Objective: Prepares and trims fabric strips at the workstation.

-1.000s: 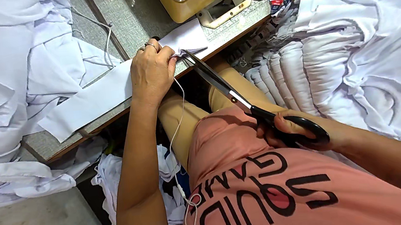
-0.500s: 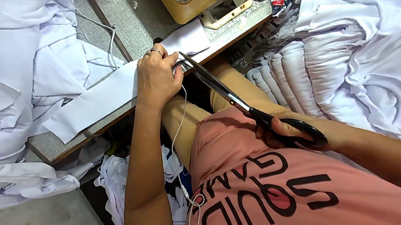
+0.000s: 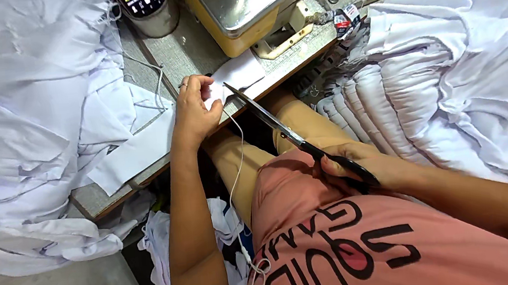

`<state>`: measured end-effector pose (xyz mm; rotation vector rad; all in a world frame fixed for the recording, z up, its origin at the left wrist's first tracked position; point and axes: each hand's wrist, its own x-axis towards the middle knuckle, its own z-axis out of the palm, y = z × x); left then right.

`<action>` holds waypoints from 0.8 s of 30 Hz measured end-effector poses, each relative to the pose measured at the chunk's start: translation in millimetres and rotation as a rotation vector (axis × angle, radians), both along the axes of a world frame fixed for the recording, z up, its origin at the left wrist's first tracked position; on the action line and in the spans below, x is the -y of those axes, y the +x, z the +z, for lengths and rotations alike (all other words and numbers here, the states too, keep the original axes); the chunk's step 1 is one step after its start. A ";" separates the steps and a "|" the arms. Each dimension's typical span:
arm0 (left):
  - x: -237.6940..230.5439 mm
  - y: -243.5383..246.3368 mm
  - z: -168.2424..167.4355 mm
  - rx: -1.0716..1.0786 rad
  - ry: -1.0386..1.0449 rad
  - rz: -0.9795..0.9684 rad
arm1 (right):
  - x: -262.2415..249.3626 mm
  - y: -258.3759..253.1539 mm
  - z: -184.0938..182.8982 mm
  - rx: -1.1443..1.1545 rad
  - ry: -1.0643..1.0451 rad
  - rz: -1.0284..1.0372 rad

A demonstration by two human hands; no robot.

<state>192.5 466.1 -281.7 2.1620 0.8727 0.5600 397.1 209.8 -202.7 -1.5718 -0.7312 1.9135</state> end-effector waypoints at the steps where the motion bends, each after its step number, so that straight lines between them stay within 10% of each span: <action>1: -5.2 -1.3 1.9 -0.003 -0.020 0.003 | 1.6 0.2 0.1 0.023 0.015 -0.004; 10: -31.9 -16.8 47.1 0.119 -0.494 -0.051 | 11.1 6.6 -0.2 0.156 0.298 0.016; 24: -17.1 -13.6 101.0 0.410 -0.418 -0.067 | -4.3 38.6 -24.6 0.618 0.727 0.175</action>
